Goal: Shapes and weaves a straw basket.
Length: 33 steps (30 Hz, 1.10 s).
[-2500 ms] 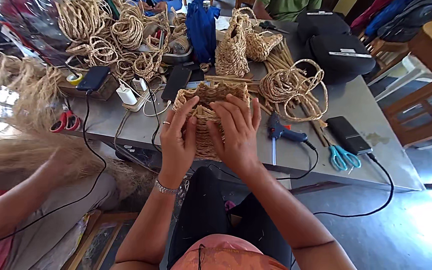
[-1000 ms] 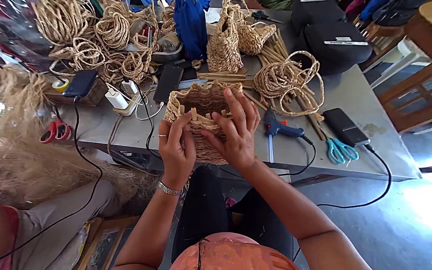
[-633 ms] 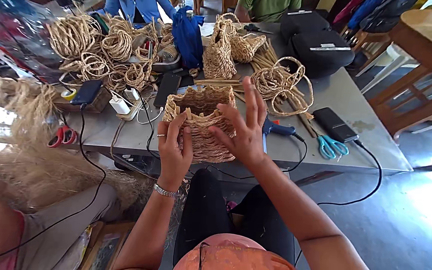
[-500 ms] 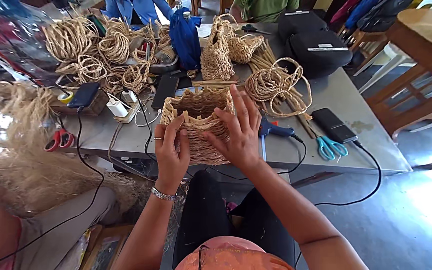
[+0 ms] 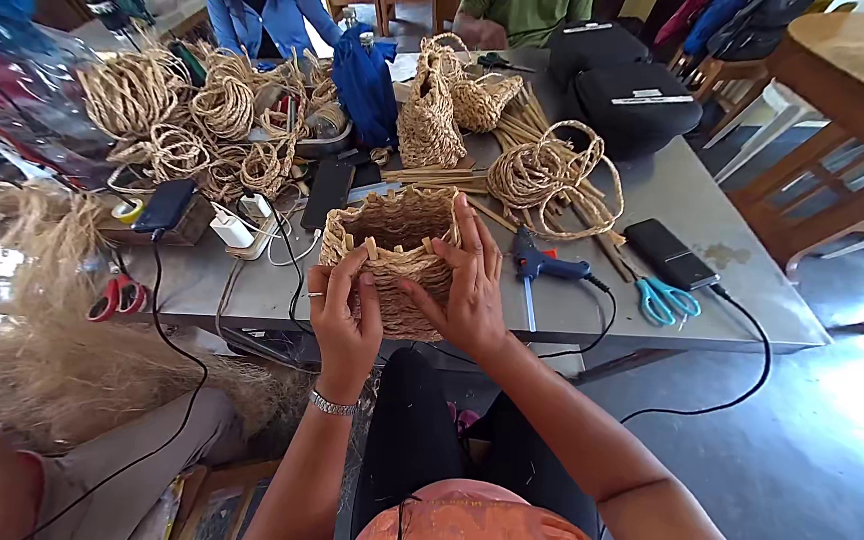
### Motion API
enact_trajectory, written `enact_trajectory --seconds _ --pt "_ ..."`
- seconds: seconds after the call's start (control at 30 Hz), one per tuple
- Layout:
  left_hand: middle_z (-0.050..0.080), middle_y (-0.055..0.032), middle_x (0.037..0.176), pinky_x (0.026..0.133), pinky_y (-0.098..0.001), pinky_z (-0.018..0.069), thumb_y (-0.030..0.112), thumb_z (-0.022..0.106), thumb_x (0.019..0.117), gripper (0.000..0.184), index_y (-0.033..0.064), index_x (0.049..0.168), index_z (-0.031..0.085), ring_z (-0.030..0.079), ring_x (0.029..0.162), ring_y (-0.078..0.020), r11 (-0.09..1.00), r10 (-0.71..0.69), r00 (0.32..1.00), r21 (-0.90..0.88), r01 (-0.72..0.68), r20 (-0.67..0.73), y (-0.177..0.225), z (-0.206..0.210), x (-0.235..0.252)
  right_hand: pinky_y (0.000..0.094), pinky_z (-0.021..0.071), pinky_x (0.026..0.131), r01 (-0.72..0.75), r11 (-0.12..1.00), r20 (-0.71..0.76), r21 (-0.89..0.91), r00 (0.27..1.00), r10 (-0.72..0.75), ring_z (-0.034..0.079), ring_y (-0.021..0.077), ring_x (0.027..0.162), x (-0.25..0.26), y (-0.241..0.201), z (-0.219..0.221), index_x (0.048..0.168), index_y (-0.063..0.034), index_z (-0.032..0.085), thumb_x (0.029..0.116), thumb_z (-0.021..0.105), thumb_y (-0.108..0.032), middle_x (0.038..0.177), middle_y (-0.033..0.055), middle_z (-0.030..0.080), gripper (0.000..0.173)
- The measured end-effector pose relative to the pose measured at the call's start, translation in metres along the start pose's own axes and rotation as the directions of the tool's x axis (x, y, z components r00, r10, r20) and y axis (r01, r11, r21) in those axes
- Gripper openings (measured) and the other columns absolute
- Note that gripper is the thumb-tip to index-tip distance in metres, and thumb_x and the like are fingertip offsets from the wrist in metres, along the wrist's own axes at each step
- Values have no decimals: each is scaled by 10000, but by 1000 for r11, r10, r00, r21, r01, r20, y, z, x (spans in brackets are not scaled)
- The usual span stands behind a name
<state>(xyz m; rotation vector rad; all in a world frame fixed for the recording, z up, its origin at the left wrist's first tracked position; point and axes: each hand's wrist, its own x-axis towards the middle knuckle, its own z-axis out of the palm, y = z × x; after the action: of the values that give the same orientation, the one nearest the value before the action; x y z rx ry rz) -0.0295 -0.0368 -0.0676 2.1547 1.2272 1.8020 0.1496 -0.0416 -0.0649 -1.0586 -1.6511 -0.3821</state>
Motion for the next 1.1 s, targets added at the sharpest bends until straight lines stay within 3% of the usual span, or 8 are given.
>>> enact_trajectory --seconds 0.13,0.23,0.3,0.43,0.63,0.9,1.0,1.1 --pt "531 -97 1112 713 -200 494 153 547 1052 338 86 1376 616 553 873 -99 1000 -9 1000 -6 9 0 0 -1 1 552 347 1200 2 967 63 256 998 -19 349 380 1497 2 13 -16 1368 -38 528 1024 599 -387 1604 244 358 496" --pt "530 -99 1105 748 -209 500 158 547 1050 337 76 1370 615 555 895 -107 1000 -14 1000 -14 14 2 1 -2 1 539 347 1187 -45 964 46 260 998 34 349 376 1491 26 20 -23 1356 -17 553 1062 415 -526 1627 249 311 603" --pt "530 -106 1122 752 -221 520 162 537 1051 341 74 1372 609 569 901 -112 1000 -20 1000 -8 20 19 3 -2 1 583 287 1204 -66 965 102 255 994 41 263 392 1526 36 26 -24 1330 -93 635 1053 340 -596 1665 215 248 645" --pt "592 -148 1169 762 -295 570 152 542 1031 330 54 1332 636 616 927 -164 999 -32 999 3 32 -9 4 0 1 585 249 1229 -27 961 151 277 988 -15 251 367 1539 30 37 -11 1182 -130 682 1026 355 -653 1659 155 307 637" --pt "611 -128 1075 771 -266 550 133 573 1016 282 46 1255 695 603 899 -133 996 -47 998 -78 43 -45 5 -1 0 570 282 1197 17 941 56 338 998 -38 352 410 1482 19 38 8 1073 -58 592 1038 365 -633 1583 248 396 619" --pt "635 -105 1102 777 -274 558 146 553 1036 292 65 1283 687 611 915 -129 999 -40 999 -22 40 -12 8 -5 0 459 434 1102 -44 921 24 387 999 38 462 332 1410 11 36 17 1017 -28 574 1049 429 -553 1586 254 377 546" --pt "618 -106 1185 765 -271 544 158 542 1044 327 89 1344 651 604 950 -136 1000 -26 999 19 25 28 9 -4 -1 480 426 1126 -82 921 66 381 996 62 431 339 1439 10 37 8 1084 -42 624 1036 472 -541 1611 218 363 524" --pt "580 -102 1187 891 -293 502 151 500 1060 341 109 1370 638 563 1032 -149 999 -19 999 43 18 27 9 -5 -2 484 375 1184 -99 897 129 430 991 48 363 309 1500 6 39 0 1418 -46 550 1072 396 -500 1660 192 297 592"
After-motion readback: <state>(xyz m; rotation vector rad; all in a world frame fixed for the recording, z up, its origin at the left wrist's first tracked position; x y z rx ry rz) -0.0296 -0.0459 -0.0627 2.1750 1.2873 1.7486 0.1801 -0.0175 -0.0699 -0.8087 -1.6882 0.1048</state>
